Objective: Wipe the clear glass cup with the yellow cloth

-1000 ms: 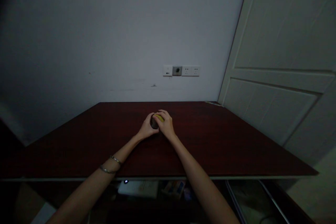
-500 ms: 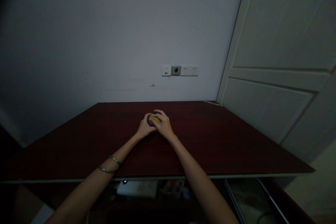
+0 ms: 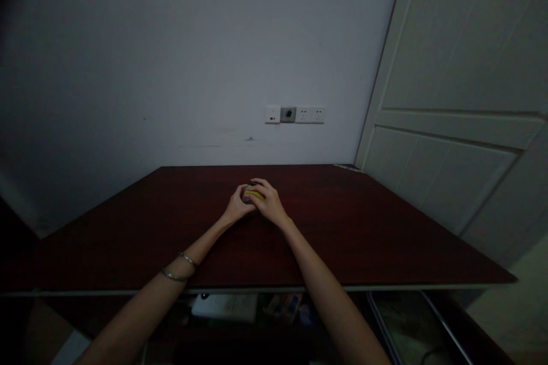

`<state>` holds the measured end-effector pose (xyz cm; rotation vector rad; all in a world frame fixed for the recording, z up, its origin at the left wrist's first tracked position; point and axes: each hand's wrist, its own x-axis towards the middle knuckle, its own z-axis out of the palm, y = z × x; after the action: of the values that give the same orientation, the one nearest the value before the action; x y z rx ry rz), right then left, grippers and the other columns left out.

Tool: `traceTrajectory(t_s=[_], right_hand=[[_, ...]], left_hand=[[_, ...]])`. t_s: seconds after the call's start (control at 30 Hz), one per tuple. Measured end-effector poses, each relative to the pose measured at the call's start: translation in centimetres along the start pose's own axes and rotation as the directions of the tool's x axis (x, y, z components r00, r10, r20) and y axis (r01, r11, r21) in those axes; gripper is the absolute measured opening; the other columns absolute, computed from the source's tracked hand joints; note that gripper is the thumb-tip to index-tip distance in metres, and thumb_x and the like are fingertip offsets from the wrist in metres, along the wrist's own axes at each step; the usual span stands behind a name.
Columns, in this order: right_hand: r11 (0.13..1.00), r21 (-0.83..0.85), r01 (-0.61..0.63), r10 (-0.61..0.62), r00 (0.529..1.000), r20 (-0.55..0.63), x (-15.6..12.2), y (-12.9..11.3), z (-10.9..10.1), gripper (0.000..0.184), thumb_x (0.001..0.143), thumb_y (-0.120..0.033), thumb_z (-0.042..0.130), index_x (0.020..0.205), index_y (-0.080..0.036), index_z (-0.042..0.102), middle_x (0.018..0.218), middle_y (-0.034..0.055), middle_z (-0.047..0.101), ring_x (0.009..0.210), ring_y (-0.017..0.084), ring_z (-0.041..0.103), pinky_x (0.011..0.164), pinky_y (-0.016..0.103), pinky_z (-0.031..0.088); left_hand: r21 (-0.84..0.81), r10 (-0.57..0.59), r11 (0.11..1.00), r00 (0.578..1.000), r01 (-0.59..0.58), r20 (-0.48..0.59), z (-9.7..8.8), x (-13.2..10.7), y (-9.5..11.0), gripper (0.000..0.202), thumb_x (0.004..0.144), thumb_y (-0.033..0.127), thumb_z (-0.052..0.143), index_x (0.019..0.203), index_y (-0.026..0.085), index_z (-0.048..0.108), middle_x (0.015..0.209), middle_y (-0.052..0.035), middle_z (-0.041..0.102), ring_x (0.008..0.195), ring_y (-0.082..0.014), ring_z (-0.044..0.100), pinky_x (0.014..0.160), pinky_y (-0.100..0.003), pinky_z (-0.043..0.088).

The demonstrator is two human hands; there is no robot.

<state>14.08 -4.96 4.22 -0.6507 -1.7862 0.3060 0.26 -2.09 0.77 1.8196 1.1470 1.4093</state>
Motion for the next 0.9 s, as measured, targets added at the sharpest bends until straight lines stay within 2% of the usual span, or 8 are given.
traceTrajectory(t_s=[0.13, 0.2, 0.37, 0.5, 0.67, 0.9], right_hand=[[0.998, 0.034, -0.061, 0.066, 0.986, -0.153, 0.2, 1.2, 0.1, 0.017, 0.076, -0.029, 0.056, 0.088, -0.022, 0.065, 0.101, 0.0064, 0.061, 0.100, 0.018, 0.054, 0.089, 0.033, 0.041], [0.997, 0.046, -0.063, 0.069, 0.989, -0.133, 0.2, 1.3, -0.1, 0.017, 0.076, -0.029, 0.057, 0.088, -0.022, 0.064, 0.102, 0.0065, 0.060, 0.100, 0.018, 0.054, 0.090, 0.034, 0.041], [1.000, 0.030, 0.002, -0.003, 0.999, 0.047, 0.2, 0.1, -0.7, 0.014, 0.071, -0.028, 0.062, 0.083, -0.022, 0.065, 0.111, 0.0062, 0.056, 0.101, 0.018, 0.054, 0.090, 0.034, 0.040], [0.999, 0.033, -0.018, 0.018, 1.000, 0.010, 0.2, -0.1, -0.7, 0.015, 0.072, -0.029, 0.061, 0.084, -0.022, 0.065, 0.110, 0.0064, 0.056, 0.102, 0.018, 0.054, 0.090, 0.034, 0.040], [0.983, 0.130, -0.132, 0.146, 0.984, -0.106, 0.4, 1.1, -0.3, 0.018, 0.071, -0.032, 0.061, 0.083, -0.020, 0.065, 0.101, 0.0066, 0.061, 0.098, 0.019, 0.056, 0.089, 0.033, 0.041], [0.923, 0.228, -0.310, 0.342, 0.932, -0.117, 0.8, 2.0, -0.5, 0.025, 0.068, -0.039, 0.062, 0.082, -0.018, 0.065, 0.084, 0.0040, 0.065, 0.080, 0.018, 0.059, 0.076, 0.031, 0.046]], left_hand=[[0.057, 0.056, 0.997, 0.998, -0.055, -0.012, 0.0, -0.2, 0.5, 0.067, 0.050, 0.032, 0.074, 0.108, 0.015, 0.045, 0.094, -0.0054, 0.060, 0.086, -0.0179, 0.057, 0.078, -0.031, 0.045], [0.067, 0.053, 0.996, 0.998, -0.052, -0.016, -0.1, -0.1, 0.5, 0.067, 0.050, 0.032, 0.074, 0.108, 0.015, 0.045, 0.093, -0.0054, 0.060, 0.086, -0.0181, 0.057, 0.078, -0.030, 0.045], [0.043, 0.007, 0.999, 1.000, -0.006, -0.014, -0.3, 0.2, -0.2, 0.067, 0.049, 0.026, 0.074, 0.109, 0.015, 0.045, 0.093, -0.0057, 0.060, 0.083, -0.0177, 0.058, 0.076, -0.030, 0.045], [0.035, 0.050, 0.998, 0.999, -0.050, -0.011, -0.3, 0.2, -0.3, 0.067, 0.051, 0.028, 0.073, 0.109, 0.015, 0.044, 0.095, -0.0058, 0.059, 0.083, -0.0169, 0.058, 0.076, -0.029, 0.045], [0.054, 0.117, 0.992, 0.993, -0.117, 0.001, -0.2, -0.1, 0.5, 0.071, 0.051, 0.037, 0.074, 0.110, 0.015, 0.042, 0.097, -0.0062, 0.058, 0.086, -0.0173, 0.057, 0.078, -0.029, 0.045], [0.067, 0.142, 0.987, 0.989, -0.145, 0.039, -0.4, -0.6, 1.6, 0.071, 0.050, 0.038, 0.075, 0.109, 0.016, 0.043, 0.095, -0.0045, 0.059, 0.085, -0.0168, 0.058, 0.078, -0.030, 0.045]])
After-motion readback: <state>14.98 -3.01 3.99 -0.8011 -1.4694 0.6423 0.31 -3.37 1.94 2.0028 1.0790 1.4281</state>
